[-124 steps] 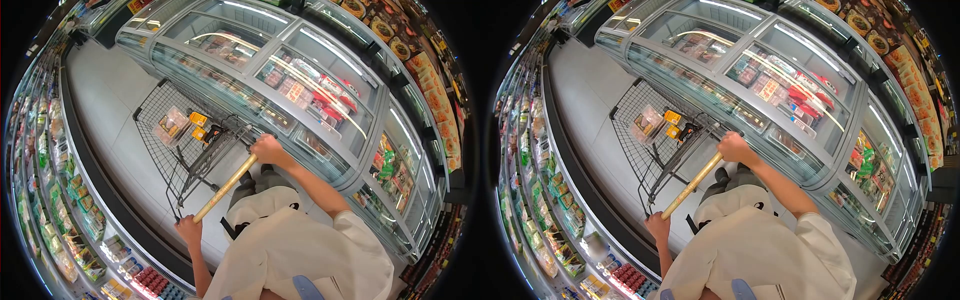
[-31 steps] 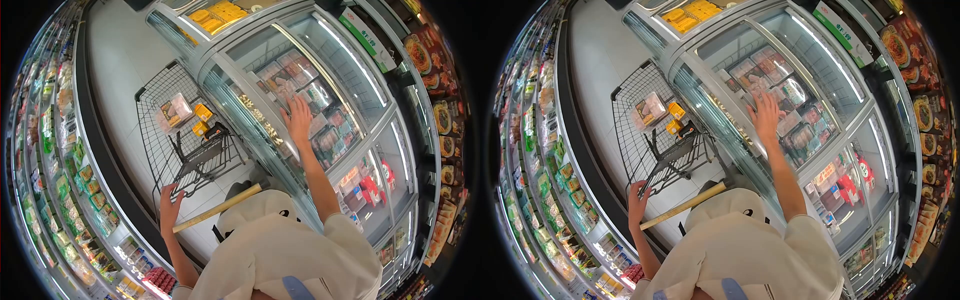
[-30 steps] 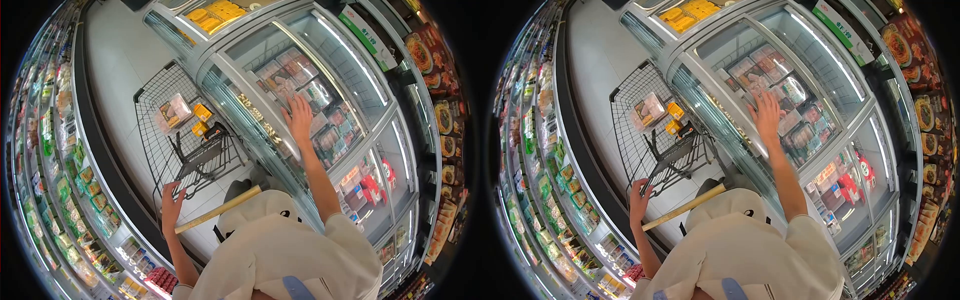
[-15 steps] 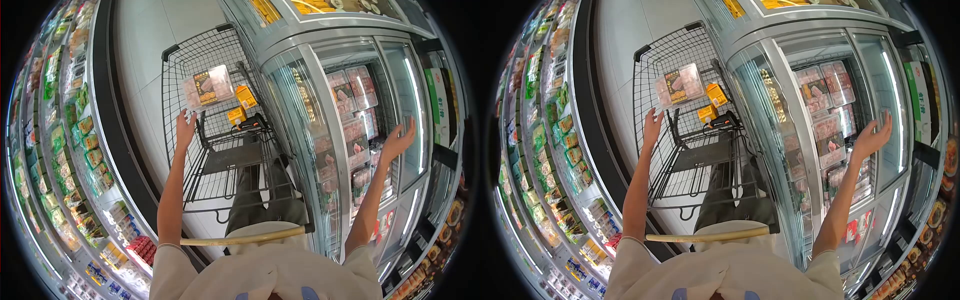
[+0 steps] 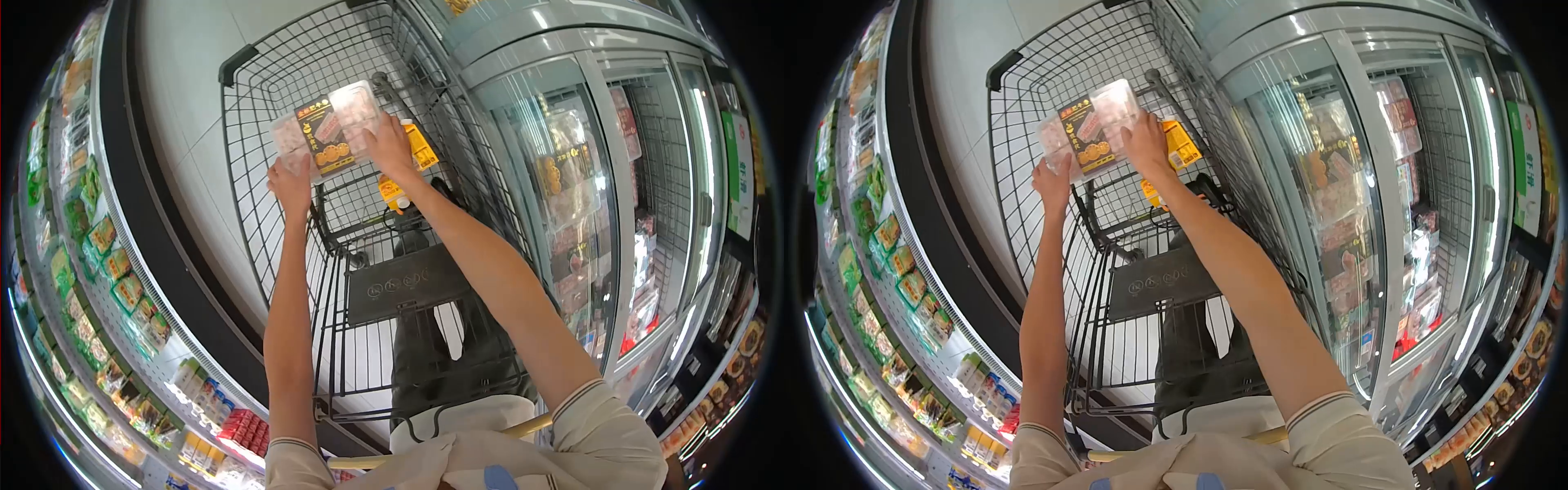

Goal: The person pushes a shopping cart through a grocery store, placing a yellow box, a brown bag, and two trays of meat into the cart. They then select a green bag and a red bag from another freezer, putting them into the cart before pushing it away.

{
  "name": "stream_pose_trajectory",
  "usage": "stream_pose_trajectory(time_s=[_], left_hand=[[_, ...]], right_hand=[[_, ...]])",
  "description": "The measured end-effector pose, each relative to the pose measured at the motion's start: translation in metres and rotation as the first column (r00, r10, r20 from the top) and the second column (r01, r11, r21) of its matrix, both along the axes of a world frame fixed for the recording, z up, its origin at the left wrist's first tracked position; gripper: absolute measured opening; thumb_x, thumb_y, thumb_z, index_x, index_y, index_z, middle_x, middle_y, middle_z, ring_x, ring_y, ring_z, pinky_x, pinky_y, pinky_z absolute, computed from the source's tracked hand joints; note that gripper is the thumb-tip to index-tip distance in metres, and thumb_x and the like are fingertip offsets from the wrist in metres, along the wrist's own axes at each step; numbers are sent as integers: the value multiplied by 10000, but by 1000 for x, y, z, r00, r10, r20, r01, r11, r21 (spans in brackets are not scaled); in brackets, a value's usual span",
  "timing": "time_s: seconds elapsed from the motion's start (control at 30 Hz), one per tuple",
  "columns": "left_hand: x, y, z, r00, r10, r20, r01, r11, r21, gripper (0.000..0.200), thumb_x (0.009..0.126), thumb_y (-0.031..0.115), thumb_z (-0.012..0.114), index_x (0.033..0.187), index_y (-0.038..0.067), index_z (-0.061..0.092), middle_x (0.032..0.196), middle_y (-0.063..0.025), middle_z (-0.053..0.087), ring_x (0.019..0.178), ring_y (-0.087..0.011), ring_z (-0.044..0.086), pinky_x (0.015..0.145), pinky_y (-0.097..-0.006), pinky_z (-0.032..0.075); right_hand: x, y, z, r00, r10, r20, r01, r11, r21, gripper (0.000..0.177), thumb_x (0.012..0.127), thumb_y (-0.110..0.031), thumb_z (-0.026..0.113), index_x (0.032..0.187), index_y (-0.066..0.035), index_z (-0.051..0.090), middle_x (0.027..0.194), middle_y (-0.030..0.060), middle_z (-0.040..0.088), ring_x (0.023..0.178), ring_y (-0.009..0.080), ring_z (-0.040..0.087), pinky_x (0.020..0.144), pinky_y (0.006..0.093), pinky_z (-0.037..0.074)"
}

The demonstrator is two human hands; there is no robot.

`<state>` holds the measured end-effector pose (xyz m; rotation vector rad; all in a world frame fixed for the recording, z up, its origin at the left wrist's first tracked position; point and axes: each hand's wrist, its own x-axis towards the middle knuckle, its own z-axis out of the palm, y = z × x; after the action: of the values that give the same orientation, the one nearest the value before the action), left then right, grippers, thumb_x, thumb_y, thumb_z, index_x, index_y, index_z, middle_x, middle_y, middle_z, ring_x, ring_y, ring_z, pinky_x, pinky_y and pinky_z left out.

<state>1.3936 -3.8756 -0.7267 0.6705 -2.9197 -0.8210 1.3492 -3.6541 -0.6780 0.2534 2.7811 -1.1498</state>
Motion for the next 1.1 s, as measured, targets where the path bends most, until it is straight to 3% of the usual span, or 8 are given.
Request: stream_pose_trajectory(time_s=[0.2, 0.37, 0.53, 0.6, 0.73, 0.8, 0.93, 1.1], left_hand=[[-19, -10, -7, 992, 50, 114, -109, 789, 605, 782, 881, 430, 815, 1280, -185, 544, 1263, -226, 625, 1125, -291, 641, 918, -396, 526], [12, -12, 82, 987, 157, -18, -115, 793, 598, 845, 920, 456, 785, 1438, -111, 433, 1352, -194, 551, 1201, -249, 596, 1013, -349, 483], [-1, 82, 282, 916, 161, -368, 116, 771, 626, 740, 995, 436, 709, 1442, -89, 443, 1348, -182, 548, 1185, -232, 596, 1017, -355, 478], [-8, 149, 357, 876, 41, -480, 257, 803, 538, 681, 1009, 405, 693, 1443, -71, 471, 1297, -164, 596, 1155, -220, 616, 1000, -363, 493], [-17, 272, 431, 831, -344, -438, 525, 744, 413, 525, 1017, 337, 674, 1375, -38, 592, 1212, -151, 658, 1104, -202, 636, 944, -354, 516], [-21, 330, 427, 764, -513, -391, 644, 636, 424, 507, 999, 321, 690, 1352, -38, 635, 1168, -147, 690, 1063, -198, 652, 869, -354, 540], [-31, 440, 406, 423, -895, -143, 906, 417, 71, 650, 920, 450, 743, 1322, -50, 637, 1169, -259, 694, 1110, -381, 679, 904, -455, 542], [-112, 569, 280, 219, -921, 321, 967, 249, 57, 985, 770, 629, 785, 1427, -55, 519, 1270, -316, 651, 1220, -446, 627, 1034, -476, 511]], right_hand=[[1, 13, 17, 986, -17, 164, 45, 985, -167, 540, 913, -96, 641, 1399, 6, 427, 1363, 289, 533, 1276, 461, 541, 1089, 509, 447], [12, 26, 127, 989, -4, -145, -33, 967, -254, 371, 900, -9, 572, 1236, 56, 429, 1247, 300, 589, 1158, 483, 611, 939, 543, 520], [33, 107, 310, 897, -76, -436, -27, 974, -225, 395, 893, -111, 628, 1203, 36, 433, 1119, 292, 627, 923, 482, 677, 803, 567, 541], [57, 173, 362, 834, -152, -531, 49, 978, -204, 426, 896, -155, 655, 1226, 6, 439, 1089, 286, 651, 844, 483, 680, 748, 560, 549], [134, 313, 408, 928, -231, -291, 216, 973, -84, 428, 961, -270, 687, 1227, -20, 463, 1101, 269, 694, 872, 363, 736, 695, 476, 571], [171, 372, 384, 925, -327, -196, 311, 944, -109, 435, 976, -292, 691, 1244, -22, 479, 1063, 193, 728, 878, 258, 740, 711, 423, 583], [212, 474, 301, 908, -418, 18, 394, 839, -375, 520, 951, -353, 691, 1190, 74, 515, 1023, 187, 717, 865, 250, 735, 781, 420, 562], [194, 526, 212, 824, -501, 264, 566, 751, -341, 483, 945, -326, 697, 1174, 68, 538, 1059, 159, 703, 900, 211, 715, 776, 373, 566]])
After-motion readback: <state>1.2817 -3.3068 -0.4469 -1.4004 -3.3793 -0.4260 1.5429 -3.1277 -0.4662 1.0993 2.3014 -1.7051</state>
